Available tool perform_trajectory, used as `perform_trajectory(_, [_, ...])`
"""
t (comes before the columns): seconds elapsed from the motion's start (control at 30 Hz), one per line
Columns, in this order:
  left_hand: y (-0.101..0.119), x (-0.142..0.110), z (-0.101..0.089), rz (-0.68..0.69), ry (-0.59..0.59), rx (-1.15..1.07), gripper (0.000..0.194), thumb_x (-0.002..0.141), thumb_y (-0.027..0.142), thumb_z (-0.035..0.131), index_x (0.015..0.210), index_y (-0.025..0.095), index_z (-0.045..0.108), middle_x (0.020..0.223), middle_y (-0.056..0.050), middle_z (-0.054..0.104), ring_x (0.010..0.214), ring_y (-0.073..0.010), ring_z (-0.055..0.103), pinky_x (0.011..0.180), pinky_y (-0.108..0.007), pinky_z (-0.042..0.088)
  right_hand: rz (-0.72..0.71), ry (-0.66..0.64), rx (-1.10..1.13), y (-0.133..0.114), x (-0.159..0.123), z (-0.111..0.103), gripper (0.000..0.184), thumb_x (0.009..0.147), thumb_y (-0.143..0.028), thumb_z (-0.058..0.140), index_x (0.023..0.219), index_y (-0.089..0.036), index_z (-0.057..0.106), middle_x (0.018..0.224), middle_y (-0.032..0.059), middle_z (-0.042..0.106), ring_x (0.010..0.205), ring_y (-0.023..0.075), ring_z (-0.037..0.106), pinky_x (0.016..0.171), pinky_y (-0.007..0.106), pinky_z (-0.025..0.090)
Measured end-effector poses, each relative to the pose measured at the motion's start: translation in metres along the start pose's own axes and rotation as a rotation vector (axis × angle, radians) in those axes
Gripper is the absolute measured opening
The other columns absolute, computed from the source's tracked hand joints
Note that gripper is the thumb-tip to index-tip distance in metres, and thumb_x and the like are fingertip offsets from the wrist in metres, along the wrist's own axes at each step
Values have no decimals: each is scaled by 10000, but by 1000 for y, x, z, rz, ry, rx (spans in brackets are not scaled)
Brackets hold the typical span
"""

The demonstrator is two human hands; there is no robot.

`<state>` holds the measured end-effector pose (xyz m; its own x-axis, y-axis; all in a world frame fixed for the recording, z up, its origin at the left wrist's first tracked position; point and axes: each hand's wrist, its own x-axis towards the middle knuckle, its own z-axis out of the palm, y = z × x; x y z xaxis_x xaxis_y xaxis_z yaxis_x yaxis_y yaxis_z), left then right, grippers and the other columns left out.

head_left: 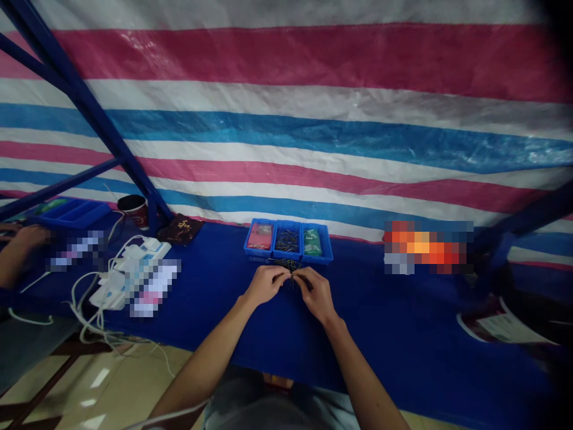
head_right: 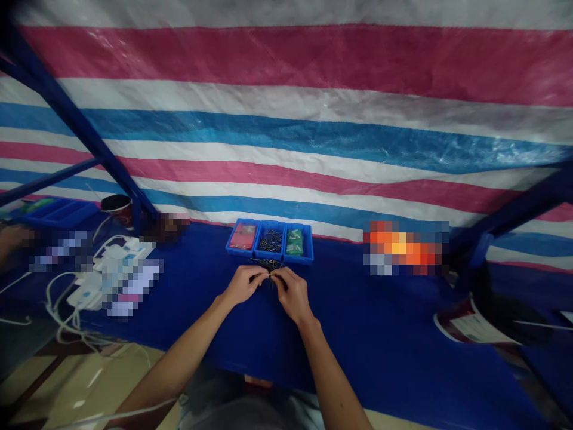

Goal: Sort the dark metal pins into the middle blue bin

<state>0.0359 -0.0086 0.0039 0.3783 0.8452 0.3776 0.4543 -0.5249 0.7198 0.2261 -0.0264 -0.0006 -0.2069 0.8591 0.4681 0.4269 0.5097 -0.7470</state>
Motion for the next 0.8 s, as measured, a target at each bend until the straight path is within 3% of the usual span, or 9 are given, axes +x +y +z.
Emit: perform_trajectory(0.8, [1,1,-1,8,-2,-20,297,992,303,514,820,157,707,690,-18,654,643,-123,590,691,-225,443,19,-19,-83,1,0,-1,263,1024,-317,452,872,-207,637,778,28,614,691,161,585,666,268,427])
